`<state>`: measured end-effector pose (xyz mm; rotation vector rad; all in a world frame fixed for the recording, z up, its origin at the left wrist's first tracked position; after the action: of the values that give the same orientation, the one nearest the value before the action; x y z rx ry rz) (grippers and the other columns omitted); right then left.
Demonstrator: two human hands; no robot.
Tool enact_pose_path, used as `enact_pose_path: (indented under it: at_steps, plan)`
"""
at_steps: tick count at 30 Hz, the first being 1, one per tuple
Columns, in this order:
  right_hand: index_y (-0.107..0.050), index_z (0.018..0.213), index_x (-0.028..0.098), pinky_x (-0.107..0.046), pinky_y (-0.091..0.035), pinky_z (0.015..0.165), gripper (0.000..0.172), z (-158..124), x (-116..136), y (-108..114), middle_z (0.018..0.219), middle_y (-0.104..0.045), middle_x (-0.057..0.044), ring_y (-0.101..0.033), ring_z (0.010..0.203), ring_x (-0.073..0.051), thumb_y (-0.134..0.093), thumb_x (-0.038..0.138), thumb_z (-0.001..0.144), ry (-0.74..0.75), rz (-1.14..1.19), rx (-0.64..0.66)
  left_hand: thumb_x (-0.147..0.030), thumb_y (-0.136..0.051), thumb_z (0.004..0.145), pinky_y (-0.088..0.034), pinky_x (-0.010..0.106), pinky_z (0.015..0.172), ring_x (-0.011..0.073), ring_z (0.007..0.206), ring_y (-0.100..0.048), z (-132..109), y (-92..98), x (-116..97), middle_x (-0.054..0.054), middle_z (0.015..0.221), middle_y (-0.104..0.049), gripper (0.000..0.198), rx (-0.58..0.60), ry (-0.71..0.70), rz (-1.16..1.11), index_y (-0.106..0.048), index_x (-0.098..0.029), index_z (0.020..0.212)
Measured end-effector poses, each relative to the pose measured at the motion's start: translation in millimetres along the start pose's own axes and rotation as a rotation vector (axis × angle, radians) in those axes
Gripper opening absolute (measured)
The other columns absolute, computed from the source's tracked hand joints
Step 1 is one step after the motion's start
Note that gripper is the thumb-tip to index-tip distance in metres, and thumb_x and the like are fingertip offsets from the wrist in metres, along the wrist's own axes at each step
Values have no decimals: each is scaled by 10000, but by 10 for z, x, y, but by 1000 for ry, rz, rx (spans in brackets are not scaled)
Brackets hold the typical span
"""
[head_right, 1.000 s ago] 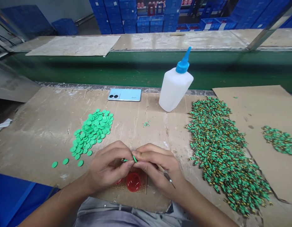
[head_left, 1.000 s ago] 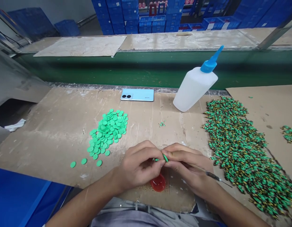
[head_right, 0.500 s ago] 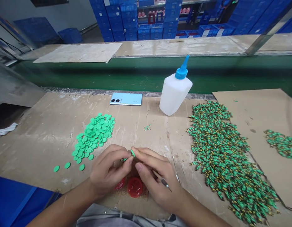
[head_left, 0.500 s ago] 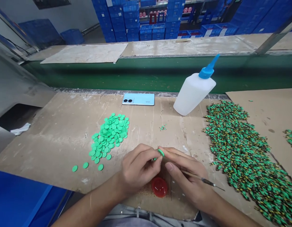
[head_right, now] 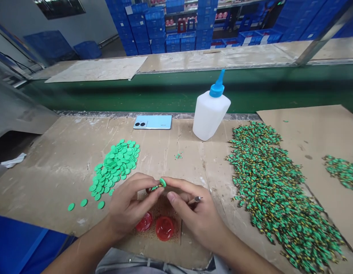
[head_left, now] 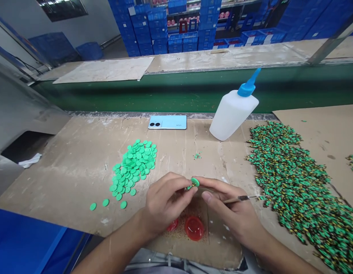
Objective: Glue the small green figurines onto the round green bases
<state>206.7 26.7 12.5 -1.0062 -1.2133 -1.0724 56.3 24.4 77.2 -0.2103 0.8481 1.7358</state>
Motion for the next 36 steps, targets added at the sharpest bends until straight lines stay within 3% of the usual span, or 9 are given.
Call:
enact_pose_path:
  at_steps: [8, 13, 17, 20, 23, 25, 27, 32, 36]
  plan:
    - [-810, 1090, 242, -294, -642, 689, 300, 29, -60, -1, 862, -814, -64, -766, 795, -205, -703, 482, 945, -113, 14, -11, -114, -736, 930, -595, 214, 702, 114, 760, -689, 23, -12, -5, 26, 864, -705, 110, 66, 20, 18, -691, -178, 1007]
    - [-769, 1055, 219, -307, -613, 713, 359, 94, -122, 2, 897, -791, -64, -739, 809, -204, -710, 546, 918, -204, 39, 17, -88, -770, 897, -597, 223, 850, 132, 928, -728, 18, -37, 110, 55, 986, -749, 146, 96, 115, -82, -703, -164, 1001]
    - [-697, 1074, 193, -280, -505, 610, 438, 149, -225, 118, 752, -666, -10, -591, 641, -144, -710, 595, 900, -287, 11, -12, -94, -753, 910, -593, 241, 869, 143, 936, -740, -13, -128, 284, 46, 993, -782, 135, 179, 193, -63, -717, -173, 1013]
    - [-649, 1105, 192, -266, -388, 528, 465, 169, -327, 200, 666, -510, 49, -435, 549, -117, -647, 624, 934, -301, -7, -48, -122, -728, 936, -594, 285, 849, 171, 917, -739, -75, -281, 432, 46, 989, -790, 104, 342, 226, 14, -731, -175, 1026]
    - [-656, 1044, 196, -300, -452, 636, 487, 196, -371, 234, 726, -556, 14, -525, 647, -153, -513, 659, 993, -241, -20, -45, -162, -684, 976, -586, 334, 845, 199, 914, -731, -147, -395, 534, 55, 1001, -792, 78, 472, 217, 91, -734, -173, 1034]
    - [-687, 1016, 202, -343, -490, 823, 501, 228, -313, 279, 887, -656, -48, -619, 867, -199, -453, 645, 1027, -149, -104, -45, -180, -664, 992, -579, 353, 853, 209, 923, -721, -176, -423, 564, 59, 1008, -789, 89, 503, 201, 120, -735, -172, 1046]
    - [-711, 1006, 214, -355, -469, 917, 505, 259, -213, 366, 996, -678, -67, -618, 985, -215, -411, 617, 1056, -58, -230, -78, -179, -662, 994, -572, 358, 867, 211, 941, -709, -195, -436, 571, 60, 1026, -783, 100, 515, 188, 130, -735, -172, 1062]
    - [-680, 898, 214, -284, -435, 651, 443, 336, -63, 457, 731, -594, 7, -531, 644, -147, -423, 522, 1084, 36, -283, -76, -149, -658, 991, -565, 347, 877, 208, 973, -698, -220, -469, 542, 72, 1068, -771, 157, 536, 146, 140, -725, -169, 1132]
    - [-645, 797, 199, -267, -423, 629, 315, 375, -38, 333, 730, -645, 5, -567, 631, -129, -531, 359, 1044, 104, -267, -16, -139, -688, 970, -565, 334, 888, 207, 1001, -704, -205, -449, 556, 77, 1111, -762, 280, 549, 173, 139, -678, -184, 1247]
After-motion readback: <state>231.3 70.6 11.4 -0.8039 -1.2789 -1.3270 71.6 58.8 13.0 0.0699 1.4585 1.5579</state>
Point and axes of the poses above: each hand's wrist, its own z-axis towards the middle knuckle, its own y-axis out of the back of the hand, x = y × z, the point moved 9 cm from there along z, towards the middle knuckle
